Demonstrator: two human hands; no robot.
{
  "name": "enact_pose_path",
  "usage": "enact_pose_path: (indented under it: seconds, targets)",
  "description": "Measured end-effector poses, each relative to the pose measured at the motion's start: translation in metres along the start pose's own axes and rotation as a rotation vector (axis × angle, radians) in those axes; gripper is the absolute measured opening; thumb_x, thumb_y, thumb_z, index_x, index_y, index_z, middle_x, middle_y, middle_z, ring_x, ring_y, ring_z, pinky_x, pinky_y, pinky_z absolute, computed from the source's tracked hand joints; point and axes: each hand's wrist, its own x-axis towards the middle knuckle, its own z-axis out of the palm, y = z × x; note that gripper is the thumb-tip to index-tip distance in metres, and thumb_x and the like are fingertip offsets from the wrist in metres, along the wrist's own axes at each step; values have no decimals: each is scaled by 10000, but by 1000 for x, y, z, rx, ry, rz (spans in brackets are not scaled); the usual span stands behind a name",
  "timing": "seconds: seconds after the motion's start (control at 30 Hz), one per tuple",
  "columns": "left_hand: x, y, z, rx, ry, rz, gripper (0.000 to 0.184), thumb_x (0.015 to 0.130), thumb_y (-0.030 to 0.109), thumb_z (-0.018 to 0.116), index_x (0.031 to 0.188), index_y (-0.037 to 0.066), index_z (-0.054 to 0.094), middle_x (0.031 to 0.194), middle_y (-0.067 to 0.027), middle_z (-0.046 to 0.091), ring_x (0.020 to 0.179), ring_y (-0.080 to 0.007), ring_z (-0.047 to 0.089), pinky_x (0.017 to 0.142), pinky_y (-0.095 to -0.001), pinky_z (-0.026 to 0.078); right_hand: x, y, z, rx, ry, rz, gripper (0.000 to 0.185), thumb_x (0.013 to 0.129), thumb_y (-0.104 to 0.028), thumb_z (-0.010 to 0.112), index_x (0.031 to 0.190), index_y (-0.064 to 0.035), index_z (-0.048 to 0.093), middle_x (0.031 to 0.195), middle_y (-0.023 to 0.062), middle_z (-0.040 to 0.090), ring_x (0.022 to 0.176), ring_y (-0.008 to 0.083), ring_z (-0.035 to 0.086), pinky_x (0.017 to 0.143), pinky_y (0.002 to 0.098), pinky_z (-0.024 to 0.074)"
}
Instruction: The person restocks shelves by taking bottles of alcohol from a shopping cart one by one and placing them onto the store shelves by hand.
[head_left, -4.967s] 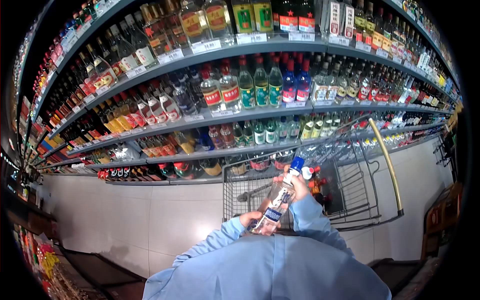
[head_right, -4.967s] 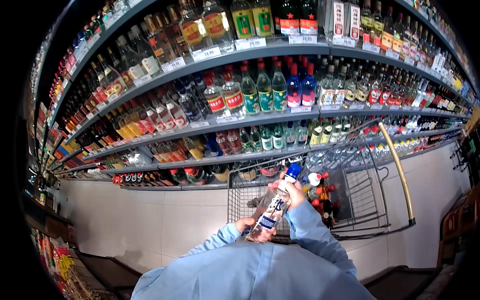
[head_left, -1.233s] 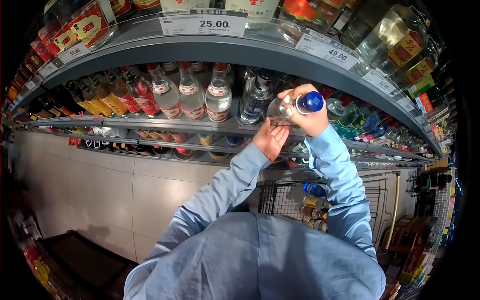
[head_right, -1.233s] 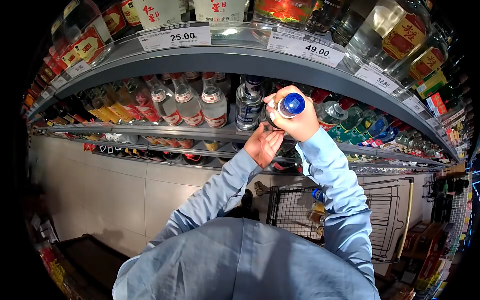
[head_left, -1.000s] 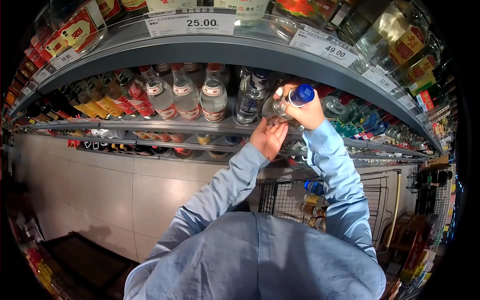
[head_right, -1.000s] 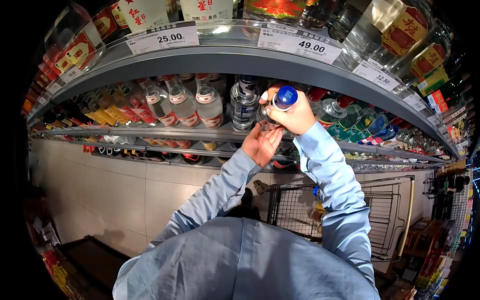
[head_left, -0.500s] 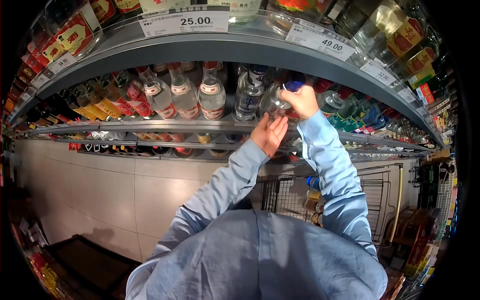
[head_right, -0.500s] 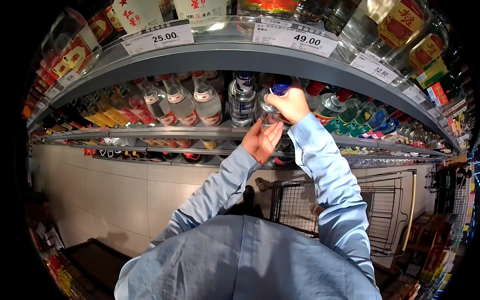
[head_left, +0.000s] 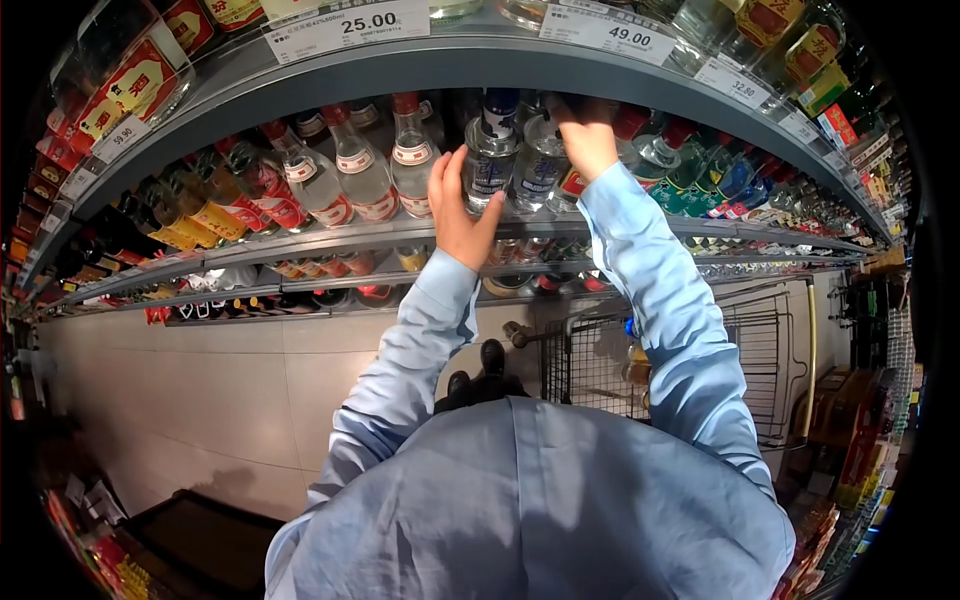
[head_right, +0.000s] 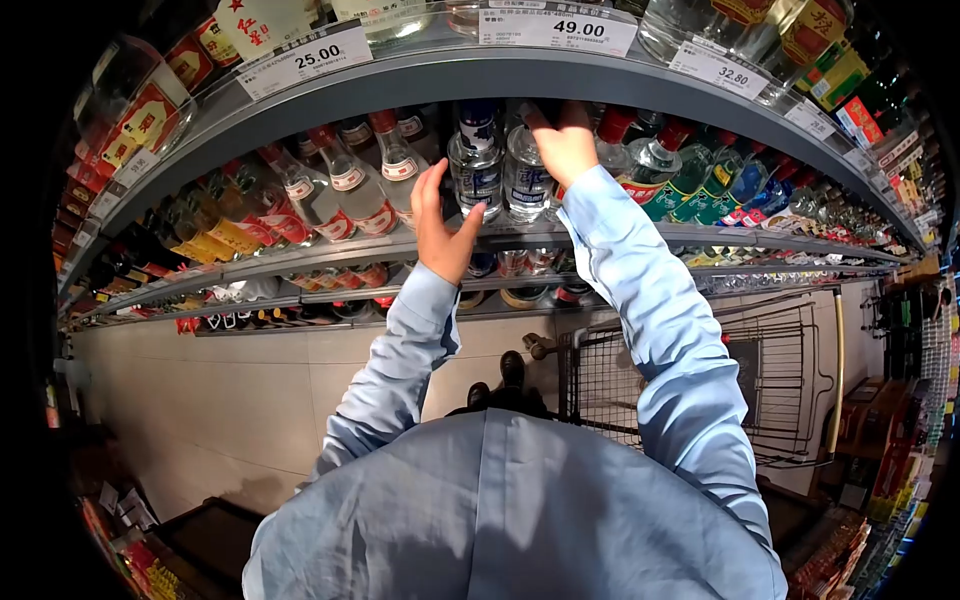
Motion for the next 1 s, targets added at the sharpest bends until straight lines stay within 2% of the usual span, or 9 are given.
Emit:
enact_pose_path:
  seconds: [0.07,0.17,0.57,0.67,0.77,0.87,0.9,0.93,1.0]
  targets:
    - [5,-16,6,-77,-168,-14,787,661,46,661,1305,38,208,1268,-182,331,1162,-290,354,922,-332,327,1,3,-2,-72,-24,38,399,764,-93,585,1102,32,415,1055,159,515,971,237,493,858,299,362]
    - [5,-21,10,6,-193,4,844,660,59,663,1317,6,135,1280,-215,324,1170,-315,355,938,-330,323,2,0,-3,-132,-66,51,414,772,-103,577,1113,34,385,1061,174,504,971,246,490,854,302,364]
    - [2,-58,14,-20,-263,24,815,689,113,646,1321,37,137,1198,-228,411,1083,-360,423,881,-368,365,-5,1,3,13,7,-19,465,763,-84,581,1156,19,356,1064,140,499,988,203,471,861,274,350]
    - [0,-54,14,43,-273,-14,808,706,108,628,1326,40,113,1199,-227,412,1083,-363,422,882,-367,364,-4,16,2,15,22,-62,499,751,-96,595,1168,19,345,1073,132,492,887,179,496,825,261,375]
    - [-2,-52,12,19,-303,-12,805,721,95,605,1328,28,81,1248,-241,350,1128,-370,377,918,-363,332,-10,5,2,-41,19,53,557,733,-118,616,1189,17,326,1070,151,484,750,163,490,776,254,405]
    - [-12,-52,12,-42,-293,-74,799,735,91,584,1325,2,53,1299,-257,262,1182,-374,306,961,-355,279,-36,13,-7,-296,104,-3,614,720,-143,630,1212,16,300,1044,174,487,651,156,453,745,260,430]
    - [-19,-48,9,-58,-270,15,783,745,92,572,1319,-20,51,1319,-264,208,1208,-374,259,986,-356,237,-53,-9,-6,-349,172,-32,625,726,-119,614,1234,9,274,1014,185,490,703,166,496,758,279,436]
    - [-27,-37,1,-70,-258,66,771,751,89,564,1316,-29,52,1308,-264,226,1203,-374,262,989,-360,227,-69,-23,-8,-326,216,-171,522,742,-65,580,1195,0,328,1000,152,500,758,158,531,761,283,439]
    - [-53,-18,-18,-138,-276,30,676,774,69,544,1314,-13,146,1279,-243,317,1197,-309,329,972,-330,274,-115,-55,-18,-252,164,-60,375,755,-5,535,1111,-8,416,945,100,531,798,142,550,745,262,441]
